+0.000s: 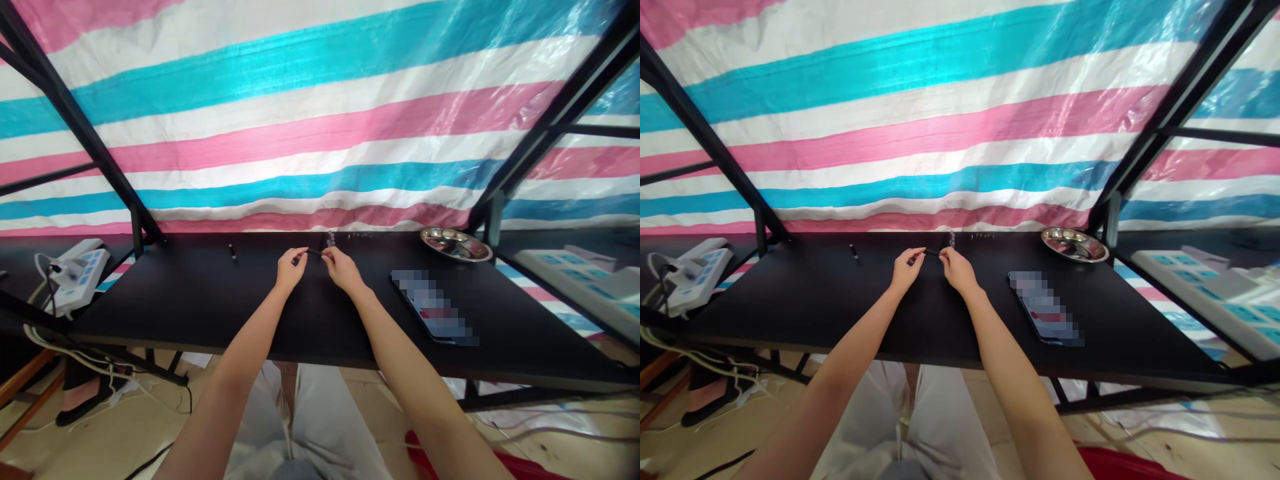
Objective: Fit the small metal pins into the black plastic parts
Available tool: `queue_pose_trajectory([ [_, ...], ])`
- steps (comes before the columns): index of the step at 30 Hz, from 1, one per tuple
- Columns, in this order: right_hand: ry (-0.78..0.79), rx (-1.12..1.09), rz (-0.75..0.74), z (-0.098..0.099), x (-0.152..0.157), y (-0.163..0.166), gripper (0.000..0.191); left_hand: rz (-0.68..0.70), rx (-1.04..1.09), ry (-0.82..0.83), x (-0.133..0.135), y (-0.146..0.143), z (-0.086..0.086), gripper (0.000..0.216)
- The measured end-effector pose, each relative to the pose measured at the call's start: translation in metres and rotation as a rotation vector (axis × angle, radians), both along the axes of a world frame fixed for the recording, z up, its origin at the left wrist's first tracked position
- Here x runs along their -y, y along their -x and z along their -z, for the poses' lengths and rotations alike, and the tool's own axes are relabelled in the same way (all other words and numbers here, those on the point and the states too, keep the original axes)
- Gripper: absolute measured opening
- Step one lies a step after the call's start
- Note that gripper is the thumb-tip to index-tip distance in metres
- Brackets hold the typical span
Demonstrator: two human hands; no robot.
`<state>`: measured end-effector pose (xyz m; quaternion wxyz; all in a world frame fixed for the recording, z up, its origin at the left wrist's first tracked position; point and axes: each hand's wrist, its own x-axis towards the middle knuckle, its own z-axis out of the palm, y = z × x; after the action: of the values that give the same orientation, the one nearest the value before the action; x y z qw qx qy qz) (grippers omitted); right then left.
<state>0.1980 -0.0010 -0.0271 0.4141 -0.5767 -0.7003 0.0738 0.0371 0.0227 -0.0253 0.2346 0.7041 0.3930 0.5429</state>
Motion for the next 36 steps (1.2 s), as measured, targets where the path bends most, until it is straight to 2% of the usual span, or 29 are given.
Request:
queue_pose_trajectory([
  [7, -0.035, -0.047, -0.035, 0.003, -0.002, 0.001, 0.022, 0.062, 0.103, 0.171, -0.001, 0.000, -0.004, 0.015],
  [14, -0.028, -0.026, -0.060, 0.002, 0.000, 0.002, 0.030, 0.088, 0.128, 0.201, -0.003, -0.001, -0.001, 0.017],
  [19, -0.021, -0.022, -0.082, 0.001, 0.001, 0.006, 0.020, 0.101, 0.230, 0.249, -0.006, -0.003, 0.000, 0.022],
  [22, -0.035, -0.076, -0.079, 0.001, 0.001, 0.010, 0.020, 0.098, 0.297, 0.283, -0.006, -0.005, 0.001, 0.030],
  [29, -0.085, -0.119, -0.078, 0.003, 0.003, 0.020, 0.025, 0.145, 0.118, 0.235, -0.005, -0.003, 0.004, 0.021],
  [36, -0.063, -0.091, -0.088, 0.005, 0.003, 0.026, 0.027, 0.125, 0.131, 0.209, -0.008, -0.001, 0.006, 0.022],
])
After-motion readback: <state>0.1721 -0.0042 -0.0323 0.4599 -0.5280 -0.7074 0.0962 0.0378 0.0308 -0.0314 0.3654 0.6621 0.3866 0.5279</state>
